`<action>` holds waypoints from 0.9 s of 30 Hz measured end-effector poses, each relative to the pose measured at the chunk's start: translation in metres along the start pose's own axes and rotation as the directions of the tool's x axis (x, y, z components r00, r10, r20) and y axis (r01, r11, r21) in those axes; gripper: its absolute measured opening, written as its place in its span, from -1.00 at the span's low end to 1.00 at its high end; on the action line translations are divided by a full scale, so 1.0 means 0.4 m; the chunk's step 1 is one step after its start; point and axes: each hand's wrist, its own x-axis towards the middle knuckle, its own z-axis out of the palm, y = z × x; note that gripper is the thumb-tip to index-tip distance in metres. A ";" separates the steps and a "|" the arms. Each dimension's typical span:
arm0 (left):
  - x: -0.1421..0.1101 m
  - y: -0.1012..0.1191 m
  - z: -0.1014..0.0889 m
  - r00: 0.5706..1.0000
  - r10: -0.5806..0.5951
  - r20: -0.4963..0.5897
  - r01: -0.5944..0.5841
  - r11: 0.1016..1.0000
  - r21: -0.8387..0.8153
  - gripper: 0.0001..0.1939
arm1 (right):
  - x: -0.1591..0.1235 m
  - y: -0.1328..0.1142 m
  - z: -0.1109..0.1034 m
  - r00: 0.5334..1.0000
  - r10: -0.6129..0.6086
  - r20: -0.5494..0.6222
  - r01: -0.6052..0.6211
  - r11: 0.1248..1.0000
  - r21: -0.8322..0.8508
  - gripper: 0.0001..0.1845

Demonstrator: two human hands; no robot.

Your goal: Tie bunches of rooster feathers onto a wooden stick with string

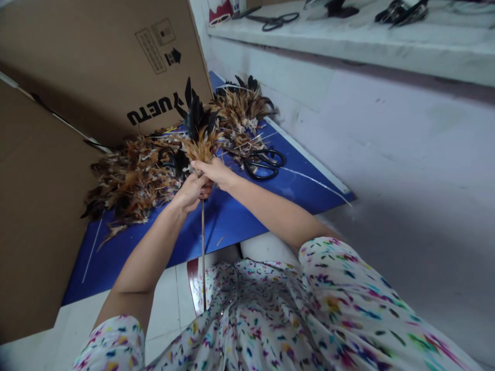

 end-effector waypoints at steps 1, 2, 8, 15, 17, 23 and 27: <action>0.002 0.002 0.000 1.000 -0.001 0.003 0.001 1.000 0.014 -0.73 | 0.003 0.004 -0.002 1.000 -0.011 0.012 0.011 1.000 0.016 -0.82; 0.004 0.002 0.000 1.000 -0.001 0.008 0.000 1.000 0.031 -0.74 | 0.006 0.008 -0.004 1.000 -0.017 0.022 0.016 0.999 0.031 -0.82; 0.010 -0.009 -0.021 0.996 0.007 0.090 -0.010 1.000 0.026 -0.81 | 0.004 0.026 -0.013 0.995 0.016 0.102 -0.026 0.994 0.102 -0.82; 0.005 0.001 -0.067 0.956 -0.111 0.271 0.165 0.968 -0.186 -0.88 | 0.001 0.039 -0.014 0.986 0.065 0.155 -0.083 0.990 0.113 -0.77; 0.006 0.002 -0.076 0.947 -0.116 0.299 0.184 0.960 -0.210 -0.84 | 0.002 0.040 -0.012 0.985 0.056 0.163 -0.077 0.989 0.126 -0.78; 0.010 -0.014 -0.089 0.950 -0.109 0.294 0.166 0.970 -0.177 -0.89 | -0.010 0.028 -0.013 0.975 0.074 0.211 -0.111 0.980 0.167 -0.81; 0.006 -0.018 -0.088 0.943 -0.104 0.318 0.159 0.975 -0.154 -0.82 | -0.017 0.023 -0.018 0.960 0.059 0.274 -0.111 0.978 0.178 -0.78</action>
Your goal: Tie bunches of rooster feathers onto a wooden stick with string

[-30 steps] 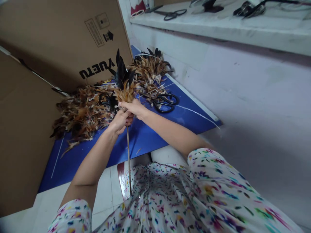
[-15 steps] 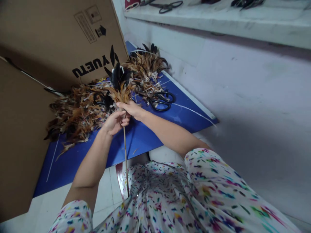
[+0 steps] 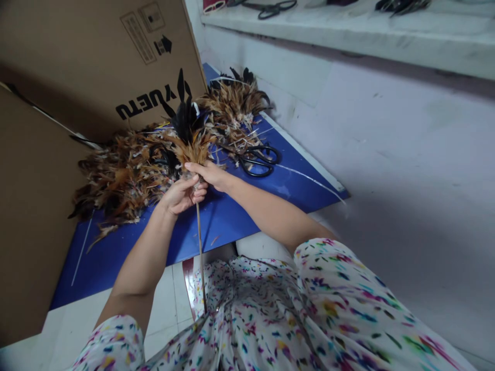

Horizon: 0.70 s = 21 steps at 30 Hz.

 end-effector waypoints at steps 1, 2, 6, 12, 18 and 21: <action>0.000 0.000 0.001 1.000 -0.001 0.012 0.001 1.000 0.004 -0.81 | -0.001 0.000 -0.001 1.000 -0.002 0.017 0.002 1.000 0.004 -0.77; -0.001 -0.001 0.001 1.000 -0.002 0.021 0.002 1.000 0.007 -0.80 | -0.001 0.001 -0.003 0.999 -0.002 0.033 0.002 1.000 0.009 -0.75; -0.001 0.001 0.005 1.000 -0.005 -0.017 0.006 0.999 0.042 -0.84 | -0.001 0.006 -0.010 0.998 0.027 0.052 -0.025 0.999 -0.032 -0.69; -0.003 0.004 0.013 0.991 -0.024 -0.135 0.031 0.998 0.052 -0.92 | 0.003 0.013 -0.016 0.999 0.018 0.040 -0.015 0.997 -0.082 -0.64; -0.003 0.001 0.017 0.999 -0.048 -0.025 0.046 0.996 -0.074 -0.80 | 0.017 0.027 -0.021 0.997 -0.026 0.074 0.021 0.997 0.068 -0.64; -0.003 0.005 0.017 0.996 -0.088 -0.011 0.087 0.990 -0.111 -0.84 | 0.020 0.033 -0.023 0.997 -0.030 0.075 0.023 0.995 0.092 -0.65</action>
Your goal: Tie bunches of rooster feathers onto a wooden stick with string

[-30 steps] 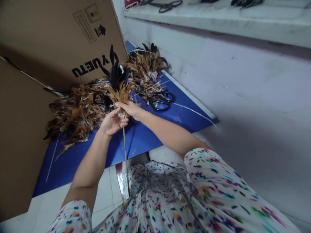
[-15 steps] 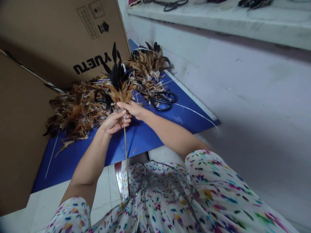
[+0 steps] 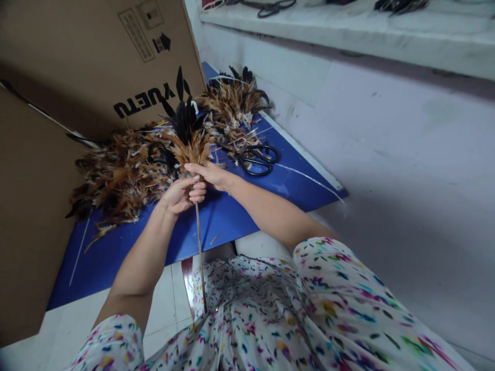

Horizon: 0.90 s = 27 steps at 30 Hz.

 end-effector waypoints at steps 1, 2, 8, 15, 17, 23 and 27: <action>0.000 0.002 0.000 1.000 -0.021 0.001 0.021 1.000 -0.012 -0.84 | 0.000 0.001 0.000 1.000 -0.008 -0.007 0.008 1.000 0.002 -0.66; 0.001 0.003 -0.001 0.999 -0.040 0.001 0.040 0.999 -0.020 -0.84 | 0.000 0.002 0.000 1.000 -0.015 -0.012 0.015 1.000 0.003 -0.67; 0.008 0.003 -0.006 0.998 -0.058 -0.036 0.060 0.997 0.040 -0.78 | -0.004 0.004 0.005 1.000 -0.021 0.016 0.020 0.999 0.027 -0.72; 0.006 -0.002 -0.001 0.999 0.027 -0.038 -0.019 0.983 0.185 -0.65 | -0.010 -0.003 0.010 0.999 0.045 0.025 -0.047 0.998 0.051 -0.68; 0.003 0.001 0.003 0.999 0.032 -0.034 -0.024 0.979 0.204 -0.65 | -0.013 -0.010 0.010 0.998 0.061 0.024 -0.063 0.996 0.069 -0.64; -0.008 0.016 0.007 0.998 0.039 -0.039 -0.030 0.981 0.192 -0.69 | -0.018 -0.035 -0.008 0.997 0.064 0.045 -0.069 0.989 0.130 -0.53; -0.013 0.026 0.002 0.994 0.083 -0.071 -0.069 0.982 0.177 -0.74 | -0.014 -0.049 -0.031 0.990 0.068 0.127 -0.079 0.993 0.087 -0.56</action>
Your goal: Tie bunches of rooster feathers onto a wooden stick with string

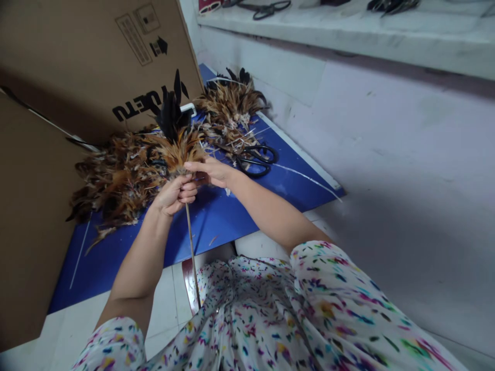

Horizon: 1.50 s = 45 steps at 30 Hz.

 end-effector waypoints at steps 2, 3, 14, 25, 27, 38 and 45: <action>-0.001 0.005 -0.004 0.999 0.017 -0.029 -0.017 1.000 -0.007 -0.75 | 0.000 -0.003 -0.009 1.000 0.006 0.022 -0.004 0.998 -0.060 -0.58; -0.002 0.007 -0.006 0.999 0.023 -0.043 -0.024 1.000 -0.009 -0.75 | 0.000 -0.004 -0.012 1.000 0.014 0.027 -0.012 0.996 -0.091 -0.60; 0.000 0.032 -0.039 0.992 0.045 -0.122 -0.050 0.998 -0.046 -0.75 | -0.013 -0.061 -0.049 0.968 -0.115 -0.225 -0.038 0.815 -0.579 -0.86; 0.001 0.036 -0.042 0.987 0.061 -0.152 -0.069 0.996 -0.050 -0.73 | -0.066 -0.195 -0.272 0.683 -0.590 -0.430 -0.421 0.162 -0.892 -0.72; 0.001 0.036 -0.046 0.986 0.062 -0.157 -0.071 0.996 -0.054 -0.74 | -0.077 -0.194 -0.290 0.651 -0.611 -0.450 -0.477 0.133 -0.869 -0.65; 0.007 0.033 -0.051 0.981 0.049 -0.188 -0.063 0.996 -0.065 -0.72 | -0.081 -0.161 -0.317 0.682 -0.644 -0.345 -0.506 -0.076 -0.859 -0.65; 0.009 0.030 -0.049 0.979 0.032 -0.201 -0.048 0.996 -0.073 -0.71 | -0.067 -0.162 -0.311 0.729 -0.623 -0.284 -0.491 -0.187 -0.851 -0.68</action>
